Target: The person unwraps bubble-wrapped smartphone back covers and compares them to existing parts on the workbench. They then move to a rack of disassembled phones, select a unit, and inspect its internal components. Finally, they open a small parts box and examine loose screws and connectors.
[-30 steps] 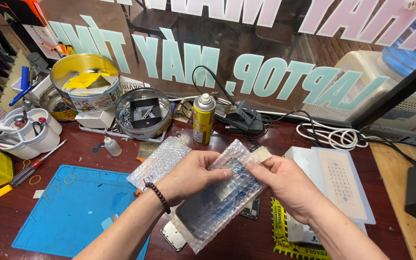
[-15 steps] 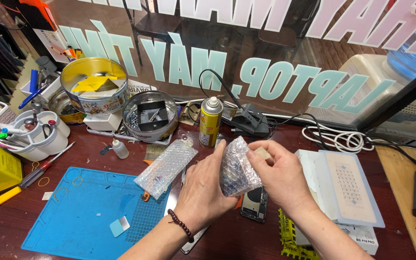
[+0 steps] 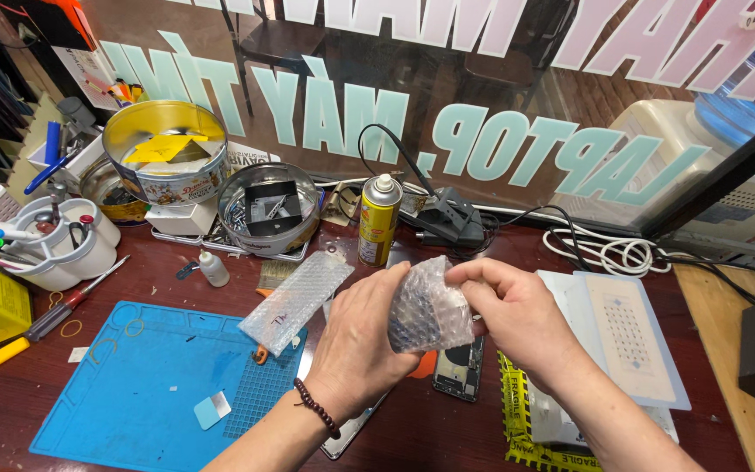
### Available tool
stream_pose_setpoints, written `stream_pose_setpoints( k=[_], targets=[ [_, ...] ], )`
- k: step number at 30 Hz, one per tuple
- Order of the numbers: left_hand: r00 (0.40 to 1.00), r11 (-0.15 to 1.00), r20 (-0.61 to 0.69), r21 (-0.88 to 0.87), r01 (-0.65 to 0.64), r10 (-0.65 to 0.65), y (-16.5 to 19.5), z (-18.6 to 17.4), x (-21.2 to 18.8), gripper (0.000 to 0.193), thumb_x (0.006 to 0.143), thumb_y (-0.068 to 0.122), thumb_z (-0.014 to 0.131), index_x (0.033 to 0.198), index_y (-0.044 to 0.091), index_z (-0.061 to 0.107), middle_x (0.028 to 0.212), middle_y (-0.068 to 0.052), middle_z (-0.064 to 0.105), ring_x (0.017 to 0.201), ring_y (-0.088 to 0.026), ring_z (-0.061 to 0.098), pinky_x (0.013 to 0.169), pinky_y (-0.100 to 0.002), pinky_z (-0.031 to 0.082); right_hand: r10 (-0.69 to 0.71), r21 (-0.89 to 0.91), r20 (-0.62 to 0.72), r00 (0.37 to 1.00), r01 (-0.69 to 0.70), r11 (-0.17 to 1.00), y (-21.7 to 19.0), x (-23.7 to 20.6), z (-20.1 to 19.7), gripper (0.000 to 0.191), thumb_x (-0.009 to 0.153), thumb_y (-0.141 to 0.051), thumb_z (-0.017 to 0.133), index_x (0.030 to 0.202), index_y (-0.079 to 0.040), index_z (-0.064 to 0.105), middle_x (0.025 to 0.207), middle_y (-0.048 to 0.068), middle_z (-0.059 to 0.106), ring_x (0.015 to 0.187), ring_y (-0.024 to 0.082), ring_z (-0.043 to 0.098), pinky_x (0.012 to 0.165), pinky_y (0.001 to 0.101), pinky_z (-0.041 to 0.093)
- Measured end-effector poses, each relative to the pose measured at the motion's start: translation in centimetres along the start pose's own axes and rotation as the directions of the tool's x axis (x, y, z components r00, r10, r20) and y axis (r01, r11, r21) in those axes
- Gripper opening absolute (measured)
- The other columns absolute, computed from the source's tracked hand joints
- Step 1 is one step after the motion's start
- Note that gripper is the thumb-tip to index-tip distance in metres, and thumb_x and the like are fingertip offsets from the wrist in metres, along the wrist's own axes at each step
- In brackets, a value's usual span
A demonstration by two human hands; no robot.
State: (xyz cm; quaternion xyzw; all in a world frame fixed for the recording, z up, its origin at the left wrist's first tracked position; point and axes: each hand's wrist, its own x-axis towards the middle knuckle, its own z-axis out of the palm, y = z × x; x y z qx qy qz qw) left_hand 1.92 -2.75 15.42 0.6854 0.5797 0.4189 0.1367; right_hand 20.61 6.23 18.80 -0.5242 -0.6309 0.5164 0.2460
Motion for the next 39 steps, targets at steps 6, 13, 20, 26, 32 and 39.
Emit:
stream_pose_setpoints(
  k=[6, 13, 20, 26, 32, 39],
  targets=[
    [0.999, 0.997, 0.049, 0.077, 0.005, -0.008, -0.1, -0.4, -0.3, 0.096, 0.060, 0.010, 0.088, 0.144, 0.003, 0.042, 0.133, -0.016, 0.057, 0.129, -0.033, 0.052, 0.110, -0.048, 0.035, 0.078, -0.086, 0.096, 0.992, -0.070, 0.994, -0.4, -0.8, -0.2, 0.032, 0.086, -0.011, 0.066, 0.117, -0.009, 0.075, 0.084, 0.000, 0.076, 0.068, 0.009, 0.066, 0.062, 0.0271, 0.056],
    [0.994, 0.983, 0.092, 0.167, -0.070, 0.055, 0.5, -0.4, -0.2, 0.104, 0.055, 0.012, 0.090, 0.145, 0.003, 0.040, 0.130, -0.016, 0.054, 0.123, -0.035, 0.051, 0.109, -0.054, 0.030, 0.087, -0.185, 0.132, 0.987, -0.061, 0.981, 0.3, -0.2, -0.6, 0.029, 0.089, -0.021, 0.072, 0.113, -0.008, 0.081, 0.081, 0.003, 0.074, 0.069, 0.008, 0.061, 0.062, 0.0271, 0.052],
    [0.988, 0.964, 0.136, 0.243, -0.108, 0.076, 0.7, -0.2, 0.3, 0.104, 0.055, 0.013, 0.088, 0.147, 0.005, 0.040, 0.123, -0.015, 0.054, 0.119, -0.034, 0.052, 0.107, -0.054, 0.032, 0.164, -0.036, 0.241, 0.957, -0.160, 0.986, 1.7, 0.4, 0.0, 0.029, 0.083, -0.015, 0.073, 0.109, -0.003, 0.082, 0.091, 0.000, 0.081, 0.080, 0.005, 0.069, 0.073, 0.0261, 0.056],
    [0.986, 0.954, 0.165, 0.298, -0.041, -0.009, -0.5, -0.7, -0.3, 0.112, 0.056, 0.014, 0.088, 0.152, 0.009, 0.031, 0.126, -0.015, 0.053, 0.120, -0.035, 0.051, 0.108, -0.056, 0.031, 0.189, 0.189, 0.219, 0.957, -0.231, 0.954, 2.9, 1.3, -1.0, 0.028, 0.096, -0.023, 0.063, 0.101, 0.000, 0.077, 0.092, 0.005, 0.078, 0.083, 0.013, 0.071, 0.079, 0.0297, 0.057],
    [0.973, 0.921, 0.174, 0.384, 0.074, -0.150, -2.4, -1.7, -1.2, 0.122, 0.057, 0.018, 0.090, 0.158, 0.015, 0.022, 0.130, -0.015, 0.051, 0.122, -0.035, 0.048, 0.110, -0.062, 0.026, 0.268, 0.422, 0.195, 0.944, -0.327, 0.845, 3.5, 1.3, -1.6, 0.025, 0.099, -0.023, 0.056, 0.102, -0.002, 0.069, 0.098, 0.009, 0.076, 0.087, 0.018, 0.072, 0.086, 0.0392, 0.061],
    [0.963, 0.894, 0.144, 0.424, 0.146, -0.226, -4.2, -2.7, -2.5, 0.130, 0.054, 0.020, 0.091, 0.161, 0.017, 0.018, 0.137, -0.012, 0.051, 0.127, -0.035, 0.047, 0.110, -0.064, 0.025, 0.304, 0.460, 0.164, 0.939, -0.345, 0.818, 4.7, 1.4, -0.8, 0.030, 0.103, -0.027, 0.050, 0.108, -0.001, 0.065, 0.101, 0.010, 0.073, 0.087, 0.018, 0.071, 0.084, 0.0403, 0.062]
  ],
)
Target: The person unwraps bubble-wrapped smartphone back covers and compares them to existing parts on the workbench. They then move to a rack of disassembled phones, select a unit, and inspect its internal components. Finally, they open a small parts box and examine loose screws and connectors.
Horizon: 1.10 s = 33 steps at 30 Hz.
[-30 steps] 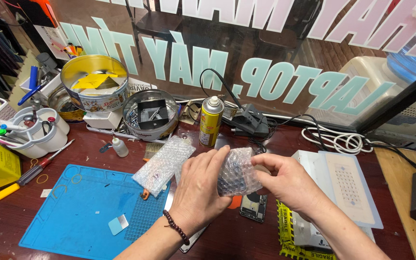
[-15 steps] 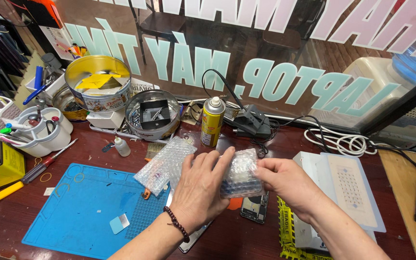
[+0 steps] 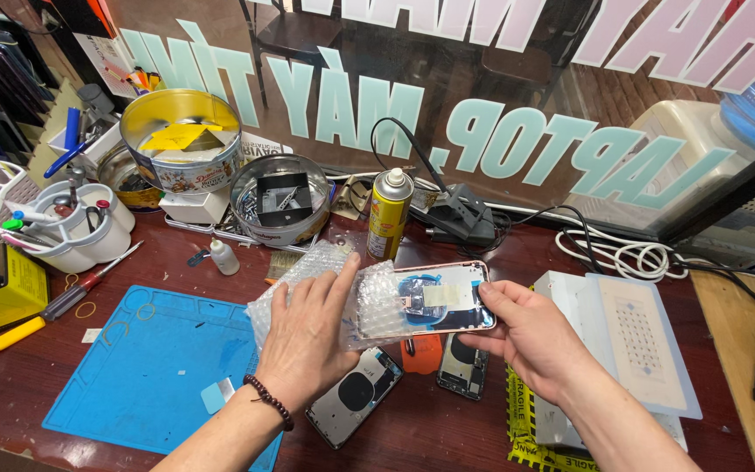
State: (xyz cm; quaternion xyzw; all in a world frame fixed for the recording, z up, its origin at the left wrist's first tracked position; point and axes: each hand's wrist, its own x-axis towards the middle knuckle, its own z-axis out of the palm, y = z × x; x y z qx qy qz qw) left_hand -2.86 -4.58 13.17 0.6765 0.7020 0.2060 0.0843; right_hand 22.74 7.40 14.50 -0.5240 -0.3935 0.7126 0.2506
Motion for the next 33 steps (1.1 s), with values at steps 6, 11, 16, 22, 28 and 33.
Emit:
stream_pose_setpoints(
  k=[6, 11, 16, 22, 28, 33],
  targets=[
    [0.992, 0.992, 0.034, 0.040, 0.119, -0.121, -2.0, 0.3, -1.2, 0.130, 0.056, 0.022, 0.091, 0.162, 0.019, 0.015, 0.146, -0.009, 0.048, 0.132, -0.032, 0.042, 0.113, -0.063, 0.024, 0.014, 0.066, -0.019, 1.000, -0.012, 0.998, 1.2, 0.9, -0.4, 0.026, 0.103, -0.025, 0.051, 0.107, -0.003, 0.063, 0.101, 0.010, 0.072, 0.088, 0.020, 0.071, 0.085, 0.0419, 0.061],
    [0.948, 0.950, 0.059, -0.009, 0.312, -0.311, -4.0, 0.2, -1.9, 0.127, 0.059, 0.024, 0.092, 0.162, 0.021, 0.016, 0.150, -0.009, 0.048, 0.136, -0.029, 0.042, 0.111, -0.064, 0.025, 0.075, 0.185, -0.090, 0.993, -0.057, 0.981, 1.8, 1.5, -0.5, 0.024, 0.103, -0.024, 0.050, 0.112, -0.005, 0.061, 0.107, 0.009, 0.072, 0.091, 0.021, 0.071, 0.086, 0.0417, 0.061],
    [0.845, 0.856, 0.139, 0.061, 0.513, -0.516, -7.4, -0.3, -3.1, 0.118, 0.065, 0.028, 0.091, 0.158, 0.017, 0.020, 0.137, -0.013, 0.061, 0.122, -0.034, 0.061, 0.104, -0.048, 0.050, 0.079, 0.232, -0.121, 0.989, -0.049, 0.971, 2.4, 1.7, -0.9, 0.029, 0.104, -0.023, 0.050, 0.120, -0.002, 0.061, 0.109, 0.014, 0.072, 0.090, 0.023, 0.071, 0.084, 0.0397, 0.060],
    [0.733, 0.751, 0.161, 0.110, 0.651, -0.660, -11.0, -0.3, -3.7, 0.113, 0.071, 0.030, 0.091, 0.163, 0.022, 0.025, 0.131, -0.017, 0.068, 0.121, -0.033, 0.066, 0.100, -0.046, 0.054, 0.091, 0.248, -0.115, 0.989, -0.060, 0.967, 2.9, 1.2, -0.7, 0.032, 0.103, -0.023, 0.050, 0.122, 0.000, 0.060, 0.110, 0.015, 0.072, 0.090, 0.023, 0.071, 0.083, 0.0393, 0.061],
    [0.813, 0.796, 0.037, -0.181, 0.578, -0.581, -12.4, 0.0, -4.0, 0.113, 0.063, 0.021, 0.092, 0.158, 0.020, 0.031, 0.135, -0.017, 0.064, 0.123, -0.034, 0.063, 0.102, -0.043, 0.051, 0.128, 0.225, -0.150, 0.980, -0.092, 0.970, 2.5, 0.5, -0.1, 0.034, 0.105, -0.023, 0.048, 0.125, 0.002, 0.057, 0.114, 0.017, 0.070, 0.095, 0.023, 0.070, 0.086, 0.0388, 0.062],
    [0.896, 0.908, -0.209, -0.244, 0.339, -0.391, -12.2, -0.3, -4.7, 0.111, 0.061, 0.025, 0.091, 0.154, 0.008, 0.033, 0.142, -0.021, 0.056, 0.128, -0.035, 0.058, 0.103, -0.043, 0.048, 0.126, 0.255, -0.141, 0.982, -0.087, 0.963, 2.7, 0.5, -0.1, 0.033, 0.104, -0.023, 0.048, 0.123, 0.002, 0.059, 0.112, 0.016, 0.071, 0.094, 0.023, 0.071, 0.085, 0.0384, 0.062]
  ],
)
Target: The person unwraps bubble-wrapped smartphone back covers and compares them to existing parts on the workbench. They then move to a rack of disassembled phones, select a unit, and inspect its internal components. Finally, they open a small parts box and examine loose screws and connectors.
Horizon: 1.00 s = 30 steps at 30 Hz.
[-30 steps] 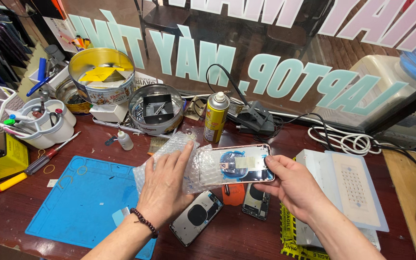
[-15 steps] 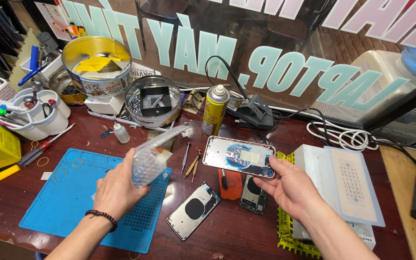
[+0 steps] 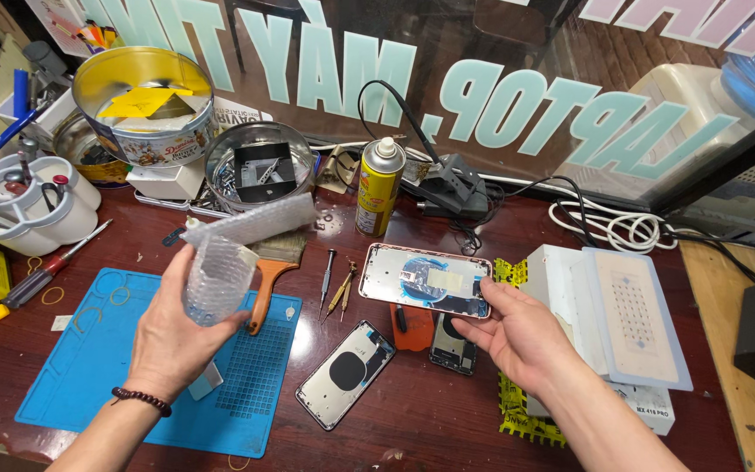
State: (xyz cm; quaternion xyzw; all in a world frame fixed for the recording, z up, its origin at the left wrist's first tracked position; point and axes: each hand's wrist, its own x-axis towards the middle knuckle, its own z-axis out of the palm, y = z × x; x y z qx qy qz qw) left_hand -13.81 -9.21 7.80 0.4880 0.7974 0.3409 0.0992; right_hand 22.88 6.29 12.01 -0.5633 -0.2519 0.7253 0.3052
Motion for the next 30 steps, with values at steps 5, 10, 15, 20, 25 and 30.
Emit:
stream_pose_setpoints(
  k=[5, 10, 15, 20, 25, 30],
  targets=[
    [0.982, 0.979, -0.071, 0.117, -0.167, 0.176, 0.6, 0.5, 2.0, 0.108, 0.064, 0.029, 0.091, 0.153, 0.004, 0.035, 0.141, -0.023, 0.057, 0.130, -0.038, 0.056, 0.106, -0.046, 0.047, -0.008, 0.017, -0.003, 1.000, 0.008, 1.000, 0.5, 0.2, -0.4, 0.032, 0.104, -0.024, 0.048, 0.121, 0.000, 0.061, 0.110, 0.013, 0.072, 0.092, 0.022, 0.070, 0.085, 0.0383, 0.061],
    [0.967, 0.925, 0.253, 0.374, -0.076, -0.023, 1.9, 4.2, 6.2, 0.135, 0.050, 0.047, 0.098, 0.160, 0.015, 0.027, 0.140, -0.019, 0.047, 0.132, -0.039, 0.045, 0.101, -0.058, 0.040, -0.026, 0.050, 0.005, 1.000, 0.025, 0.998, 0.8, 0.3, -0.2, 0.031, 0.104, -0.024, 0.048, 0.122, 0.000, 0.060, 0.109, 0.013, 0.072, 0.092, 0.022, 0.071, 0.084, 0.0386, 0.061],
    [0.919, 0.906, 0.387, 0.413, -0.094, -0.082, 1.8, 7.1, 6.8, 0.118, 0.061, 0.048, 0.094, 0.155, 0.016, 0.031, 0.141, -0.015, 0.048, 0.137, -0.035, 0.043, 0.107, -0.057, 0.039, -0.097, 0.090, 0.060, 0.993, 0.092, 0.992, 0.6, 0.0, -0.3, 0.029, 0.105, -0.023, 0.049, 0.121, -0.001, 0.058, 0.109, 0.012, 0.071, 0.092, 0.021, 0.070, 0.086, 0.0385, 0.061],
    [0.954, 0.988, 0.300, 0.147, -0.039, -0.007, 2.4, 8.7, 5.6, 0.087, 0.077, 0.043, 0.082, 0.150, 0.012, 0.046, 0.133, -0.013, 0.060, 0.127, -0.032, 0.057, 0.105, -0.049, 0.048, -0.138, 0.097, 0.087, 0.987, 0.129, 0.987, 0.5, -0.7, -0.5, 0.028, 0.104, -0.023, 0.049, 0.120, -0.003, 0.060, 0.109, 0.011, 0.072, 0.092, 0.020, 0.071, 0.085, 0.0375, 0.060],
    [0.634, 0.201, 0.758, -0.604, 0.771, -0.153, 7.7, 10.6, 3.6, 0.040, 0.100, 0.039, 0.064, 0.120, 0.008, 0.051, 0.105, -0.003, 0.065, 0.112, -0.024, 0.068, 0.094, -0.050, 0.060, -0.137, 0.080, 0.103, 0.985, 0.129, 0.988, 0.9, -1.1, -0.4, 0.027, 0.105, -0.023, 0.049, 0.120, -0.002, 0.058, 0.110, 0.012, 0.071, 0.095, 0.019, 0.070, 0.087, 0.0385, 0.060],
    [0.621, 0.091, 0.780, -0.614, 0.784, -0.082, 13.3, 10.2, 1.5, 0.024, 0.092, 0.012, 0.065, 0.115, 0.006, 0.063, 0.105, -0.008, 0.074, 0.093, -0.019, 0.073, 0.078, -0.037, 0.063, -0.292, -0.120, 0.046, 0.955, 0.295, 0.948, 1.2, -1.9, 0.6, 0.036, 0.097, -0.024, 0.061, 0.126, -0.004, 0.055, 0.112, 0.008, 0.068, 0.100, 0.020, 0.068, 0.087, 0.0390, 0.059]
  ],
)
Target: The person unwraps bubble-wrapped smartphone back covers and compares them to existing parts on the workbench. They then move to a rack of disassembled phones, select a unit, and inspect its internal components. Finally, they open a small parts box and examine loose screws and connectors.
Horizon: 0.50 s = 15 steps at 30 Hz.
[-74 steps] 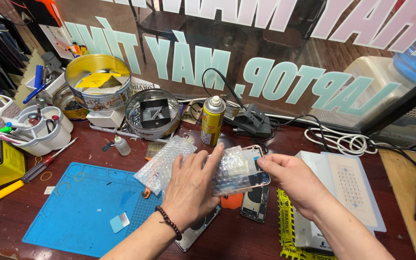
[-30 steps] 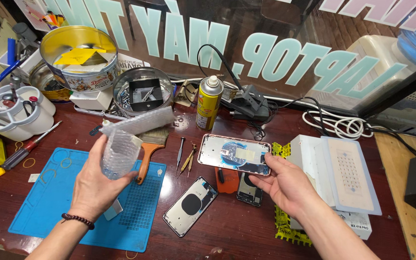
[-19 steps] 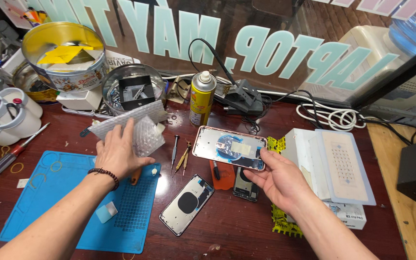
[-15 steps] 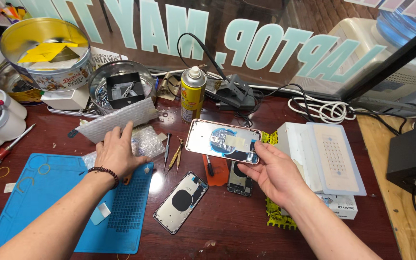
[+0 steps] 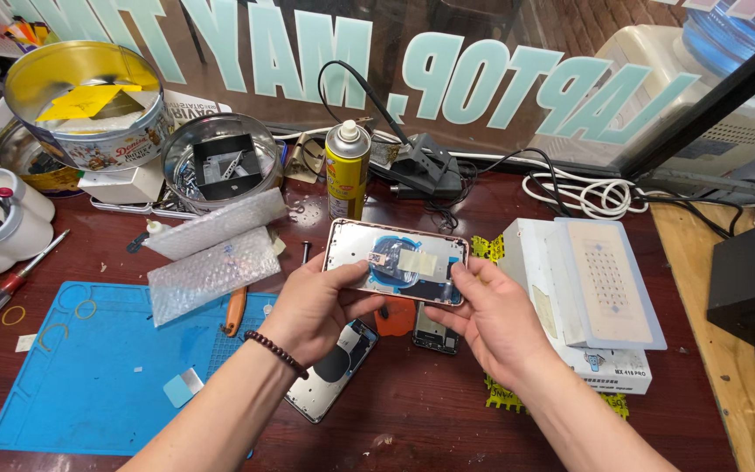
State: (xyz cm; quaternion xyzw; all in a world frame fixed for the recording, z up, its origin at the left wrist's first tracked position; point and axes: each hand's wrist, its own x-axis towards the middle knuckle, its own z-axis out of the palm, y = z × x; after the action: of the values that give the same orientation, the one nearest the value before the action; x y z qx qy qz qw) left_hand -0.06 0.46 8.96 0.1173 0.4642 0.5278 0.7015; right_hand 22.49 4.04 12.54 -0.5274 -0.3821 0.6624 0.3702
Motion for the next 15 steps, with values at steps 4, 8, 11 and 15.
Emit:
stream_pose_setpoints(
  k=[4, 8, 11, 15],
  targets=[
    [0.999, 0.998, 0.037, -0.041, -0.037, 0.039, 0.5, 2.0, -1.5, 0.023, 0.093, 0.008, 0.063, 0.115, 0.002, 0.064, 0.104, -0.010, 0.074, 0.090, -0.020, 0.074, 0.076, -0.033, 0.065, -0.722, -0.758, 0.035, 0.691, 0.489, 0.431, -1.2, -2.0, 1.1, 0.042, 0.084, -0.019, 0.078, 0.122, -0.009, 0.063, 0.122, 0.011, 0.063, 0.112, 0.027, 0.064, 0.094, 0.0391, 0.053],
    [0.995, 0.998, 0.091, -0.039, -0.048, 0.052, 1.0, 2.8, -2.2, 0.024, 0.093, 0.006, 0.062, 0.116, 0.001, 0.064, 0.105, -0.011, 0.074, 0.090, -0.019, 0.074, 0.077, -0.033, 0.065, -0.772, -0.857, 0.254, 0.582, 0.506, 0.099, -2.6, -3.5, 2.4, 0.019, 0.080, -0.020, 0.083, 0.095, -0.012, 0.076, 0.094, 0.005, 0.065, 0.094, 0.025, 0.062, 0.087, 0.0411, 0.047],
    [0.993, 0.997, 0.110, -0.056, -0.044, 0.050, 0.9, 3.2, -2.5, 0.024, 0.093, 0.006, 0.062, 0.117, 0.003, 0.064, 0.105, -0.009, 0.074, 0.090, -0.019, 0.073, 0.078, -0.034, 0.064, -0.776, -0.840, 0.299, 0.555, 0.539, 0.061, -3.1, -3.5, 3.4, 0.028, 0.075, -0.023, 0.085, 0.097, -0.009, 0.075, 0.091, 0.004, 0.065, 0.090, 0.024, 0.060, 0.083, 0.0403, 0.045],
    [0.994, 0.996, 0.092, -0.070, -0.046, 0.052, 0.5, 3.6, -2.5, 0.025, 0.094, 0.006, 0.062, 0.118, 0.002, 0.063, 0.106, -0.011, 0.074, 0.092, -0.021, 0.073, 0.080, -0.035, 0.064, -0.758, -0.872, 0.272, 0.593, 0.485, 0.066, -3.6, -2.7, 2.5, 0.017, 0.081, -0.019, 0.081, 0.096, -0.012, 0.077, 0.092, 0.003, 0.070, 0.090, 0.024, 0.062, 0.081, 0.0413, 0.045]
  ],
)
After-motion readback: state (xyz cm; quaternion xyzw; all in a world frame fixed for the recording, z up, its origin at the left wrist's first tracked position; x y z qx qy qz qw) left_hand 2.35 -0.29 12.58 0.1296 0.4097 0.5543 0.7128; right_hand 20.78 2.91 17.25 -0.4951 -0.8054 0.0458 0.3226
